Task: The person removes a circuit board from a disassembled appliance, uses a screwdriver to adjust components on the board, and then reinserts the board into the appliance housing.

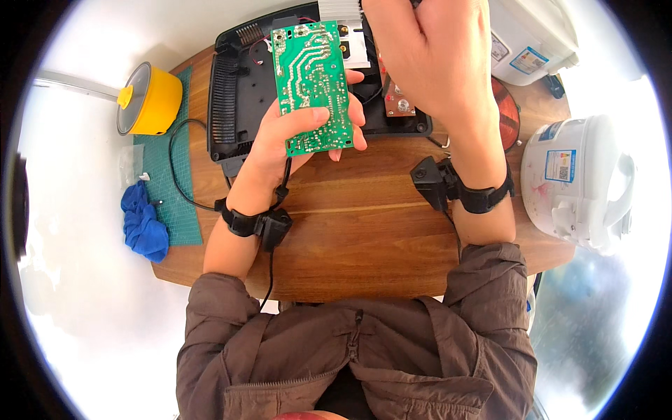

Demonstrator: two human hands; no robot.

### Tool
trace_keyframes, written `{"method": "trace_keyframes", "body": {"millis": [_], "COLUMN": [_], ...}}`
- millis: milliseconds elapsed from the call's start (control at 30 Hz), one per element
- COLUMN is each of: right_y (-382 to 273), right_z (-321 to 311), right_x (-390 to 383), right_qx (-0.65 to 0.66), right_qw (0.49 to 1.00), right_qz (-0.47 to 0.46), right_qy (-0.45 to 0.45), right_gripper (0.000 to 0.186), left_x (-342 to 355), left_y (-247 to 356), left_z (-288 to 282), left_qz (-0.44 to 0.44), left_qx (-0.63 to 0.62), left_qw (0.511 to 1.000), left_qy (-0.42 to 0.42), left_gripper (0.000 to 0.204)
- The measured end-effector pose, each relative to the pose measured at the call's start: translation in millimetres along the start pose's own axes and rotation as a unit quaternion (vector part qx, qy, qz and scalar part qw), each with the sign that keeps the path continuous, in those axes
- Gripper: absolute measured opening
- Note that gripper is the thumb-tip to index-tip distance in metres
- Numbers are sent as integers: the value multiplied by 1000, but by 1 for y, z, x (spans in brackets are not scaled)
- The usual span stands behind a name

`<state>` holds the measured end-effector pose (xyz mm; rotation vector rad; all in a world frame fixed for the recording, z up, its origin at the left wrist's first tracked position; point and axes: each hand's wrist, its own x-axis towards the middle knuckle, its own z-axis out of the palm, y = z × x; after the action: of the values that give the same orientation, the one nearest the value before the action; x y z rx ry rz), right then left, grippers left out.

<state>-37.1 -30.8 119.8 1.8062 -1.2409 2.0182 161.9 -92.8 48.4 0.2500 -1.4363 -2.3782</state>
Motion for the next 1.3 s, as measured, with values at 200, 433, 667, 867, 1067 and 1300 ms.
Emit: {"method": "trace_keyframes", "body": {"millis": [200,433,667,867,1067,1300], "right_y": [-16,-22,-14,-18,-9,-14], "right_z": [8,-23,-33,-32,-12,-21], "right_x": [2,13,13,12,4,6], "right_qx": [49,-53,-17,-106,-63,-115], "right_qw": [997,991,974,987,985,987], "right_qz": [1,-34,-63,-57,-64,-41], "right_qy": [63,119,218,107,147,104], "right_gripper": [43,30,34,34,35,36], "left_x": [-4,-1,0,2,-1,1], "left_y": [0,1,3,1,5,1], "left_z": [-3,-4,0,-2,1,0], "left_qz": [0,-9,-20,-27,-39,-36], "left_qx": [-17,-22,-20,-25,-24,-30], "left_qw": [1000,1000,1000,999,999,999], "left_qy": [-4,-13,-8,-12,3,-7], "left_gripper": [65,65,65,65,67,65]}}
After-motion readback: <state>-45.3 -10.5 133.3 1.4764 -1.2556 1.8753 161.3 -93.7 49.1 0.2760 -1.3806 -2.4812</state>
